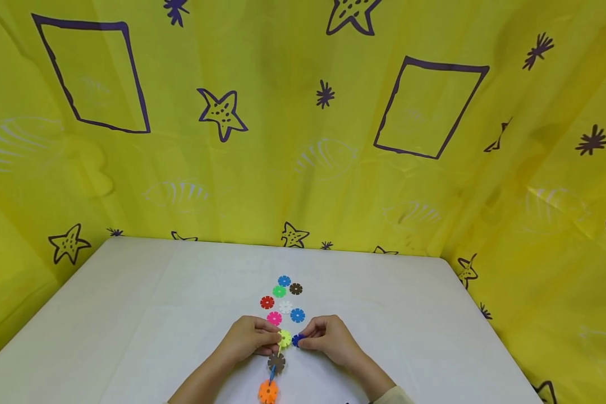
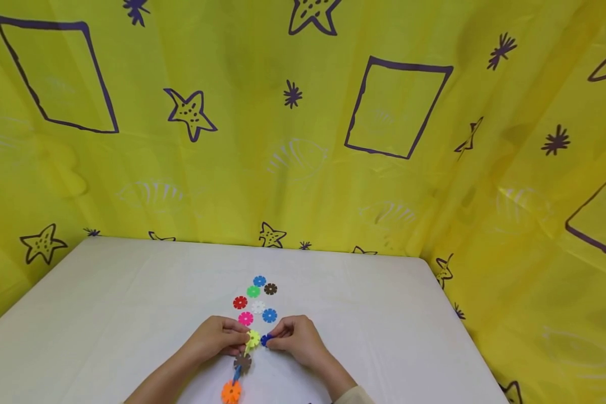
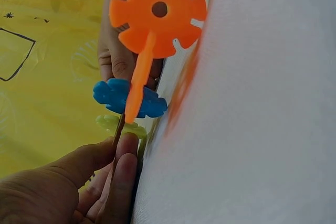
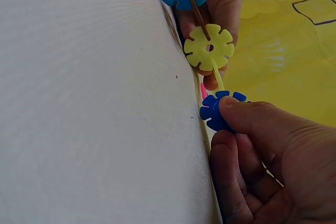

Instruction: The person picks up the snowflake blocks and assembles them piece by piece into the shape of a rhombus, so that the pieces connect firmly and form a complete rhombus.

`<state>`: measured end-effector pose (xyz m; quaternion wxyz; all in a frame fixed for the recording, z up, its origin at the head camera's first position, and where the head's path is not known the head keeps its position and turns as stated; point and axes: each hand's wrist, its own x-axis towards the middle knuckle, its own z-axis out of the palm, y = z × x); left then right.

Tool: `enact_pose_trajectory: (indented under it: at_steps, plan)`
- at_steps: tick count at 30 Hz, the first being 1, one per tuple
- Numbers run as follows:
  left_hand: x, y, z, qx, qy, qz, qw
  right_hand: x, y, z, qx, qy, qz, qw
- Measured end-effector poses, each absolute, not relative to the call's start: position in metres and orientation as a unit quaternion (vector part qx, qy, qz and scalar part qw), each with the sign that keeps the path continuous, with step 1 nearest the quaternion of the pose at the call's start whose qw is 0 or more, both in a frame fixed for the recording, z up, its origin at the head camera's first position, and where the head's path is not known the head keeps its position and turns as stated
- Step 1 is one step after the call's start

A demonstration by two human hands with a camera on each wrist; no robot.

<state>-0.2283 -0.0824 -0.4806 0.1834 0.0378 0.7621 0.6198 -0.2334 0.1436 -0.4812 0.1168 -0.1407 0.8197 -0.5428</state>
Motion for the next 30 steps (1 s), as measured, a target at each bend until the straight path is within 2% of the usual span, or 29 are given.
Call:
enact_pose_trajectory:
  at_steps: [30]
  plan:
    - [-0.228, -0.083, -0.479, 0.037, 0.750, 0.635, 0.182, -0.227, 0.133, -0.480, -0.159, 0.848, -0.500, 0.068]
